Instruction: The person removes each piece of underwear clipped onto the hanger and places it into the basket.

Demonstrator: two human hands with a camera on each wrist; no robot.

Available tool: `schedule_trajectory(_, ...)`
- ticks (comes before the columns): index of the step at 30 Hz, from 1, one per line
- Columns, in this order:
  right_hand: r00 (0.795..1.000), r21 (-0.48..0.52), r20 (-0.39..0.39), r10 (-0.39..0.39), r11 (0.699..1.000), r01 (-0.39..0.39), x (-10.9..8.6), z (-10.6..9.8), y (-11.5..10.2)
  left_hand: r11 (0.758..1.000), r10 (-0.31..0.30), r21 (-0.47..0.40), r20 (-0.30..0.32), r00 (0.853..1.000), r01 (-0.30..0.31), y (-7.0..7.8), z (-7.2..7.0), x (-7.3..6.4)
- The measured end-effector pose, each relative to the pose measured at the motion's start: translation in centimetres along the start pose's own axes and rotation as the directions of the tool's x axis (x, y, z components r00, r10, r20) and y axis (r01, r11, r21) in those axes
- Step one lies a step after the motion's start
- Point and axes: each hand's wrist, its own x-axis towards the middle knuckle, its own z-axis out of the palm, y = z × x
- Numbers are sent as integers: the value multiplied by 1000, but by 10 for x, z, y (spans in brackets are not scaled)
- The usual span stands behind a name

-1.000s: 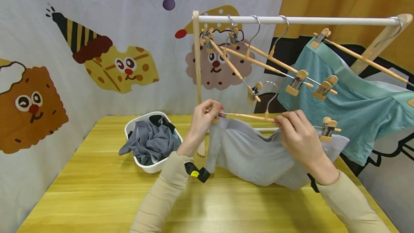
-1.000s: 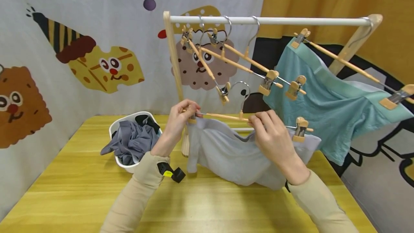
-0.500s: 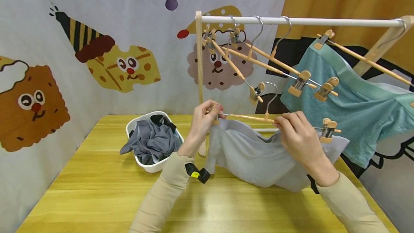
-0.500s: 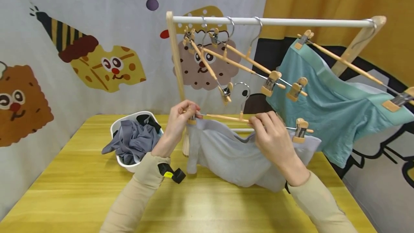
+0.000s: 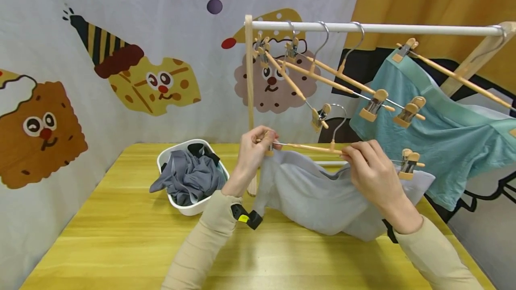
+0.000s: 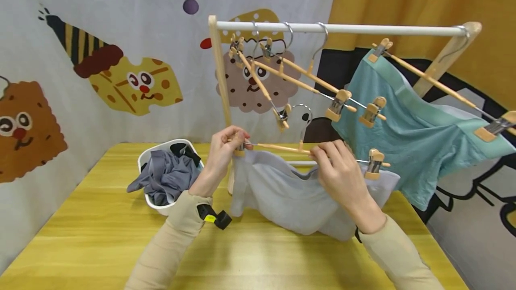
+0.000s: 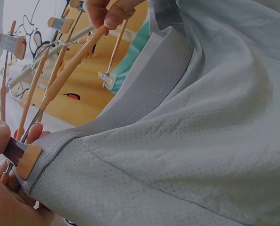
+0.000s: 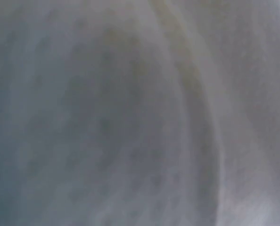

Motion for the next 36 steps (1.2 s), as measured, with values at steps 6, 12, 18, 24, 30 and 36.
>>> schedule_trajectory(6,1000,7,3,1,1000,-1,0,0,0,1000,14,14,-5,1000,-14,0,0,-1)
schedule_trajectory(12,1000,5,13,3,1000,-3,-1,-1,0,999,31,17,-17,999,-31,1,0,-3)
schedule_trajectory(18,1000,8,3,13,1000,-13,0,0,0,999,33,22,-28,999,-32,1,0,-2)
schedule_trajectory(24,1000,7,-3,16,1000,-16,1,1,0,998,44,40,-40,998,-43,4,-1,-2)
schedule_trajectory(30,1000,7,-16,17,1000,-17,-1,0,-2,997,55,50,-44,997,-53,4,0,-4)
schedule_trajectory(36,999,14,-24,22,1000,-22,-1,-1,-2,998,58,39,-33,998,-57,7,1,-4)
